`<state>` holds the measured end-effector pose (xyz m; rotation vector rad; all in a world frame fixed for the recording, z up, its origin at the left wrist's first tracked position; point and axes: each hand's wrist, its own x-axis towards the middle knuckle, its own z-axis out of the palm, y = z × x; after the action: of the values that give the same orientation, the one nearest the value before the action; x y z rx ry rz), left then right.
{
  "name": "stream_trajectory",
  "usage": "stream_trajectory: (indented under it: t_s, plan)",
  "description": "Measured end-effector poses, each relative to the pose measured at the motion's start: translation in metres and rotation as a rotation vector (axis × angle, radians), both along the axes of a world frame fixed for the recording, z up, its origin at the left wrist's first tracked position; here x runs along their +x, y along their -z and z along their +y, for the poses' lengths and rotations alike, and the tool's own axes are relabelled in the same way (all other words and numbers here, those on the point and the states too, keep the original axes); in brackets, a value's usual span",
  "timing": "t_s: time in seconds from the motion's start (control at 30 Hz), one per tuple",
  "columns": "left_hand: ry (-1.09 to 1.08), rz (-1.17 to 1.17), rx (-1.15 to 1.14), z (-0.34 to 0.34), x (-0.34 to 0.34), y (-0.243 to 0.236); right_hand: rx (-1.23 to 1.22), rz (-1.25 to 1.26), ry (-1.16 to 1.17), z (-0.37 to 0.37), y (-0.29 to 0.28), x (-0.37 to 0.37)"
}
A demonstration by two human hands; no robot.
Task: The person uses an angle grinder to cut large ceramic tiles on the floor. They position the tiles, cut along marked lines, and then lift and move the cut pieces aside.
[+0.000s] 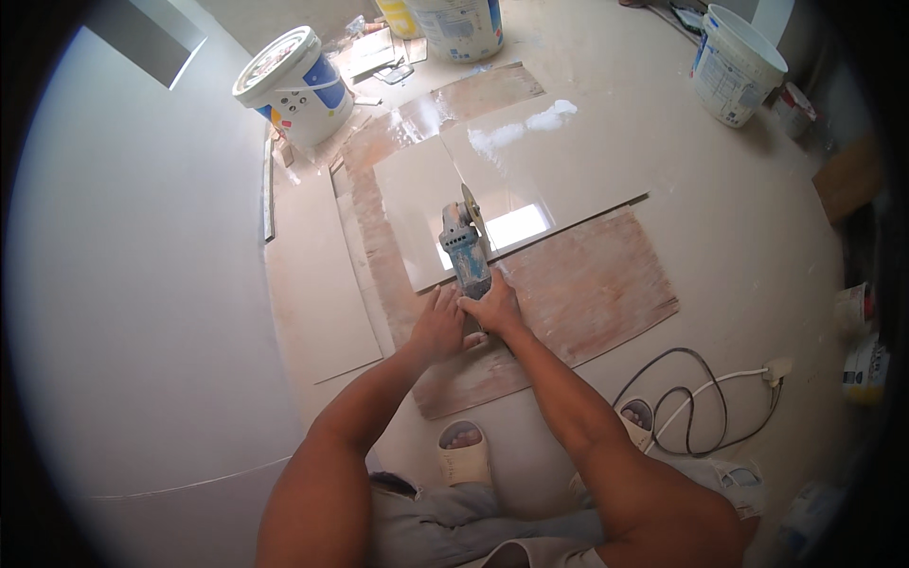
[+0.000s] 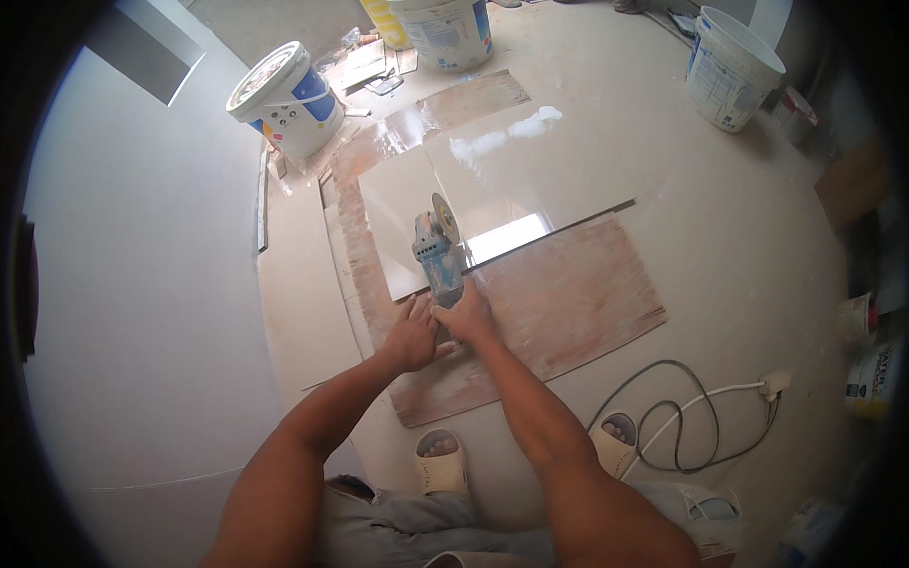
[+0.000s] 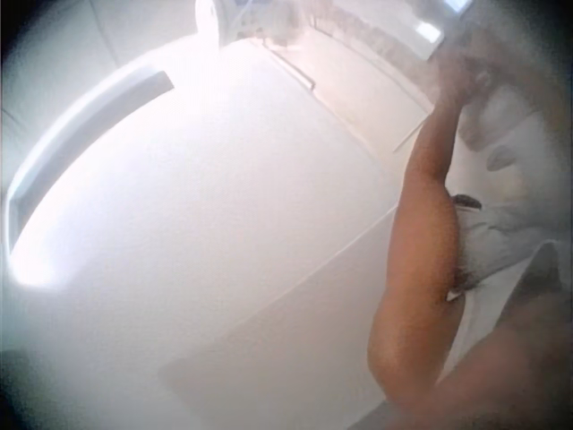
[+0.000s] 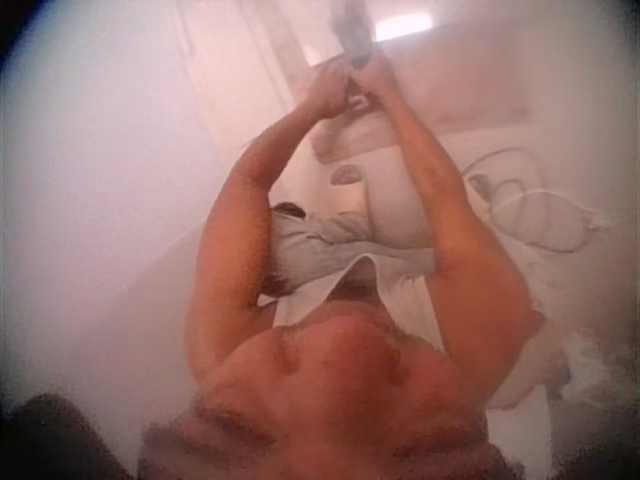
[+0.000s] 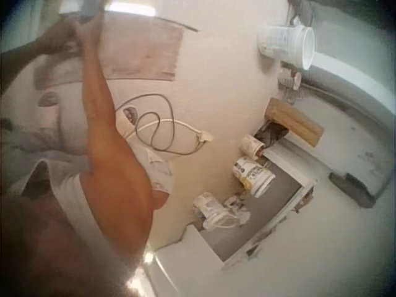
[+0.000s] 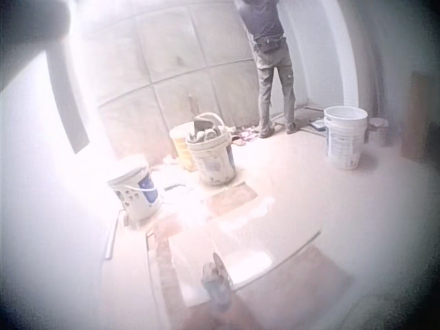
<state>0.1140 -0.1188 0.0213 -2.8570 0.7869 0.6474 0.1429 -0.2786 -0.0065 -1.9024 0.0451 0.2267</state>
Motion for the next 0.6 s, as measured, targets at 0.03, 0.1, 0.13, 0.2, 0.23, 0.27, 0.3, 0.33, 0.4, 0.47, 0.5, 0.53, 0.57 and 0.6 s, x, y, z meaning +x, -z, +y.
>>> stream_trajectory:
  t_s: [0.03,0.1,0.13,0.2,0.23,0.27,0.3,0.33,0.4,0.47,0.5,0.53,0.57,0.6]
  plan:
    - [0.026,-0.021,-0.008,-0.002,-0.003,0.001,-0.014,-0.003,0.009,-0.002,-0.002,-0.003]
    - [0.027,-0.059,-0.049,-0.004,-0.008,0.001,0.003,-0.042,0.031,-0.004,-0.005,-0.007]
    - [0.038,-0.054,-0.052,-0.005,-0.010,0.002,0.014,-0.046,0.042,-0.006,-0.006,-0.008]
    - [0.040,-0.069,-0.082,-0.007,-0.010,0.001,0.013,-0.033,0.061,-0.008,-0.008,-0.008]
    - [0.058,-0.077,-0.088,-0.007,-0.010,0.001,0.017,-0.021,0.072,-0.008,-0.008,-0.008]
    - [0.026,-0.047,-0.108,-0.009,-0.009,-0.001,0.023,-0.008,0.089,-0.010,-0.010,-0.008]
    - [0.010,-0.029,-0.132,-0.012,-0.009,-0.001,0.028,0.003,0.110,-0.012,-0.011,-0.009]
    - [0.007,-0.029,-0.173,-0.015,-0.009,-0.002,0.042,0.006,0.132,-0.014,-0.013,-0.009]
    - [-0.014,-0.090,-0.201,-0.022,-0.012,-0.001,0.030,-0.010,0.142,-0.018,-0.015,-0.010]
    - [-0.031,-0.114,-0.229,-0.028,-0.014,0.001,0.024,-0.032,0.155,-0.021,-0.015,-0.010]
    - [-0.044,-0.097,-0.233,-0.030,-0.015,0.002,0.020,-0.041,0.162,-0.022,-0.015,-0.010]
    - [-0.041,-0.103,-0.240,-0.032,-0.016,0.004,0.020,-0.051,0.170,-0.023,-0.014,-0.010]
    - [-0.049,-0.100,-0.230,-0.033,-0.017,0.006,0.024,-0.057,0.171,-0.024,-0.014,-0.011]
    - [-0.042,-0.120,-0.224,-0.033,-0.018,0.007,0.030,-0.062,0.172,-0.025,-0.014,-0.010]
